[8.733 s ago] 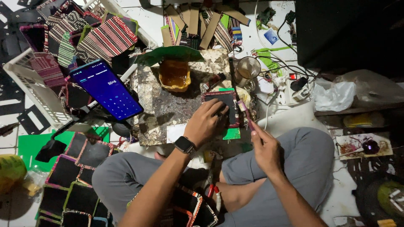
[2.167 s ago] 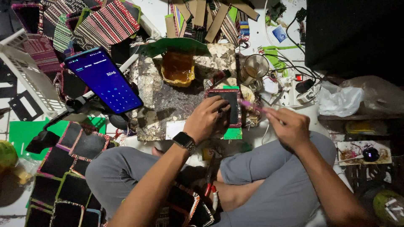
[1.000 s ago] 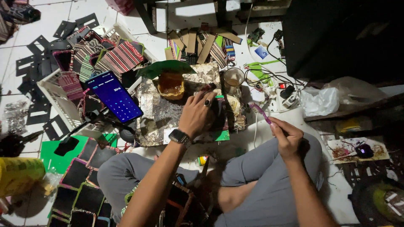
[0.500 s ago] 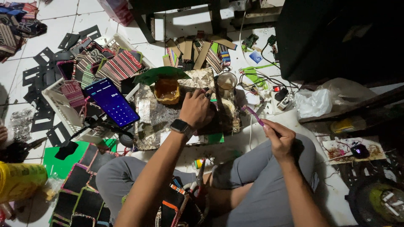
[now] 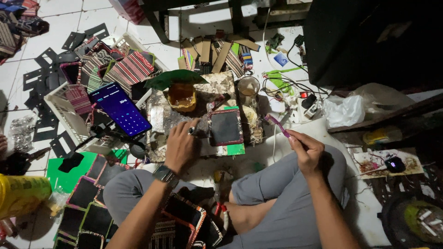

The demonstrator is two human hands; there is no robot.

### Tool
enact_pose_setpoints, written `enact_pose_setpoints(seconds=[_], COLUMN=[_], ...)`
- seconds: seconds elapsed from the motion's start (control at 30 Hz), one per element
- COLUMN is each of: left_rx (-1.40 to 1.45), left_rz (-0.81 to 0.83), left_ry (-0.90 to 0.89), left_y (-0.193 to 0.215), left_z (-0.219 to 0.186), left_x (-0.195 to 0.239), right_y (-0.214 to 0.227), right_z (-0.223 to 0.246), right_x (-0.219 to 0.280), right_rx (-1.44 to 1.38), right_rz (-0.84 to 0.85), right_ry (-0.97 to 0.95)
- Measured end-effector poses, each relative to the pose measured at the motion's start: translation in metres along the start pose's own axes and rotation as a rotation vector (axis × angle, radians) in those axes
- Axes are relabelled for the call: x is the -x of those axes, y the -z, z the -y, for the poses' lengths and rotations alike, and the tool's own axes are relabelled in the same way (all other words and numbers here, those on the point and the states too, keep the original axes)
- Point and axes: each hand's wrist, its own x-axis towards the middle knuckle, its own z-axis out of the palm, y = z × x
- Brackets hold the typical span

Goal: The person sits on the floor and uses a pink brush to apply a yellowish adhesive to the edges of a small rectangular fabric piece. They repeatedly dip the brush into a container and spread the glue along the borders of the item.

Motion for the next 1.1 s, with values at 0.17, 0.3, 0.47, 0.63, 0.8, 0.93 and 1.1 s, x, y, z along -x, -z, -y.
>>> enact_pose_setpoints(seconds=[0.17,0.3,0.47,0.63,0.8,0.93,1.1], left_rx=[0.020,0.019,0.056,0.106,0.221,0.305,0.331], left_rz=[-0.013,-0.047,0.140,0.019,0.059,0.101,0.095], left_ry=[0.074,0.088,0.152,0.022,0.260,0.307,0.450], left_y=[0.056,0.070,0.099,0.048,0.124,0.084,0.091], left_z=[-0.013,-0.015,-0.040,-0.030,-0.060,-0.082,-0.103], left_x=[0.018,0.008,-0.003,0.020,-0.027,-0.029,-0.044], right_y=[-0.004,-0.007,-0.007,-0.008,-0.009,-0.005,-0.005], right_z=[0.025,0.025,0.025,0.026,0.030,0.022,0.014], right_x=[-0.005,-0.005,-0.003,-0.004,-0.006,-0.006,-0.005], right_rx=[0.066,0.095,0.102,0.089,0.123,0.133,0.067], right_rz=[0.041,0.052,0.060,0.040,0.047,0.043,0.035], right_ry=[0.003,0.055,0.058,0.063,0.067,0.055,0.060])
